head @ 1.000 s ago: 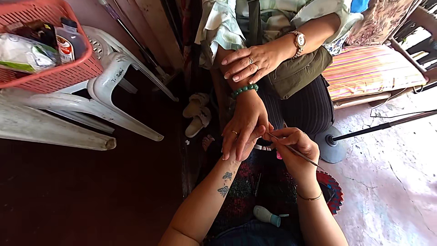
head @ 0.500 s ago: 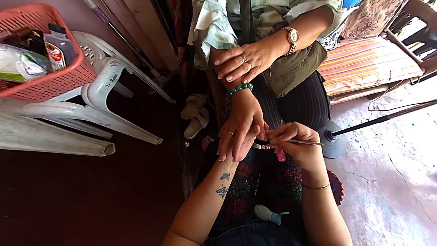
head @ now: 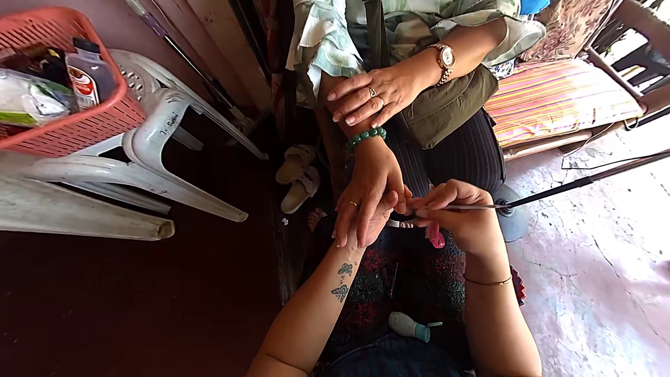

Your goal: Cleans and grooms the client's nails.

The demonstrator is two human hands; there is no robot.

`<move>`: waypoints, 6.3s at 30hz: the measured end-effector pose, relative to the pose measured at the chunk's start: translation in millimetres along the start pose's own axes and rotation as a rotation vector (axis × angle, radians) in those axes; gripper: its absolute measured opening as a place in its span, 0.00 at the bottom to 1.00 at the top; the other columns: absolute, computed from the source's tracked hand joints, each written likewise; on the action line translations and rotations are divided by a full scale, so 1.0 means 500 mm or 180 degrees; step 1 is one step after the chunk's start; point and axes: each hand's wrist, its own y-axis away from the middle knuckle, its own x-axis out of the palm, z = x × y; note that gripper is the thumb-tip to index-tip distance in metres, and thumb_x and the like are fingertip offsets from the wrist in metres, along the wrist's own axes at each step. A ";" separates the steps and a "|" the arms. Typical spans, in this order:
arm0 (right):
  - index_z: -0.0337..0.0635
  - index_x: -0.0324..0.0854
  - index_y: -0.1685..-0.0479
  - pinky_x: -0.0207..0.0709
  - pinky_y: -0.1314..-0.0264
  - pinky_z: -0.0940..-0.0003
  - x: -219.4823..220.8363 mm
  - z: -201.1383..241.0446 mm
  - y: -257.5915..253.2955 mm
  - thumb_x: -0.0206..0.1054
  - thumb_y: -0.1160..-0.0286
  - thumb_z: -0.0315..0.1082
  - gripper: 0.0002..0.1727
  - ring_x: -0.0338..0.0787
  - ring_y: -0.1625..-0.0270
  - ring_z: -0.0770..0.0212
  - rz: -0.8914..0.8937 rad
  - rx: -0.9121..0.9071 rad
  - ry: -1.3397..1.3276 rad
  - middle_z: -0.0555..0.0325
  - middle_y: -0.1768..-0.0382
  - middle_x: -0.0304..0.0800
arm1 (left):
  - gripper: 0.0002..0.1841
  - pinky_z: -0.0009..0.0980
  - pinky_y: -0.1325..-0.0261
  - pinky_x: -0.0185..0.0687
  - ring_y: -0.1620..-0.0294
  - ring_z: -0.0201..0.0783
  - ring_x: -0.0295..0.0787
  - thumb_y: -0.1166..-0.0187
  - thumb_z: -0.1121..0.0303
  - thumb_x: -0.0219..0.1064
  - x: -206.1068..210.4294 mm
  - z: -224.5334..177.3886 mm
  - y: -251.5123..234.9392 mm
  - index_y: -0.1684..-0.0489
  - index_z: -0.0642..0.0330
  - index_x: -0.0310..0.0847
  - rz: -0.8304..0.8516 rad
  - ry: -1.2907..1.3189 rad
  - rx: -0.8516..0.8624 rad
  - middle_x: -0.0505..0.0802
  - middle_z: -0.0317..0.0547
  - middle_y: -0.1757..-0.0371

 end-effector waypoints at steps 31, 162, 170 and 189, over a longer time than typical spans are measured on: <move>0.39 0.85 0.71 0.95 0.60 0.66 0.029 0.037 -0.001 0.75 0.43 0.11 0.12 0.98 0.65 0.61 -0.0214 0.0164 0.0462 0.55 0.65 0.97 | 0.06 0.35 0.47 0.88 0.57 0.36 0.93 0.18 0.70 0.68 -0.003 0.009 -0.003 0.53 0.60 0.88 0.0096 0.0166 0.0168 0.94 0.45 0.58; 0.41 0.84 0.77 0.90 0.59 0.74 0.081 0.055 0.011 0.72 0.40 0.18 0.08 0.93 0.62 0.69 -0.0222 -0.0376 0.2134 0.61 0.68 0.92 | 0.08 0.34 0.50 0.87 0.62 0.32 0.91 0.16 0.62 0.67 0.003 0.012 0.003 0.65 0.52 0.87 0.0055 -0.0018 0.0460 0.90 0.33 0.72; 0.41 0.85 0.76 0.92 0.55 0.72 0.082 0.064 0.010 0.72 0.40 0.19 0.07 0.95 0.60 0.69 -0.0127 -0.0289 0.2187 0.61 0.68 0.93 | 0.10 0.34 0.49 0.87 0.63 0.32 0.92 0.16 0.67 0.67 0.012 0.006 0.001 0.71 0.52 0.87 0.0058 0.0041 0.0498 0.89 0.31 0.76; 0.40 0.86 0.76 0.92 0.56 0.72 0.082 0.053 0.017 0.71 0.38 0.19 0.07 0.95 0.61 0.68 -0.0132 -0.0311 0.2143 0.60 0.67 0.92 | 0.10 0.35 0.47 0.88 0.64 0.33 0.92 0.17 0.66 0.68 0.012 0.008 0.004 0.72 0.52 0.88 -0.0137 0.0085 0.0491 0.90 0.32 0.76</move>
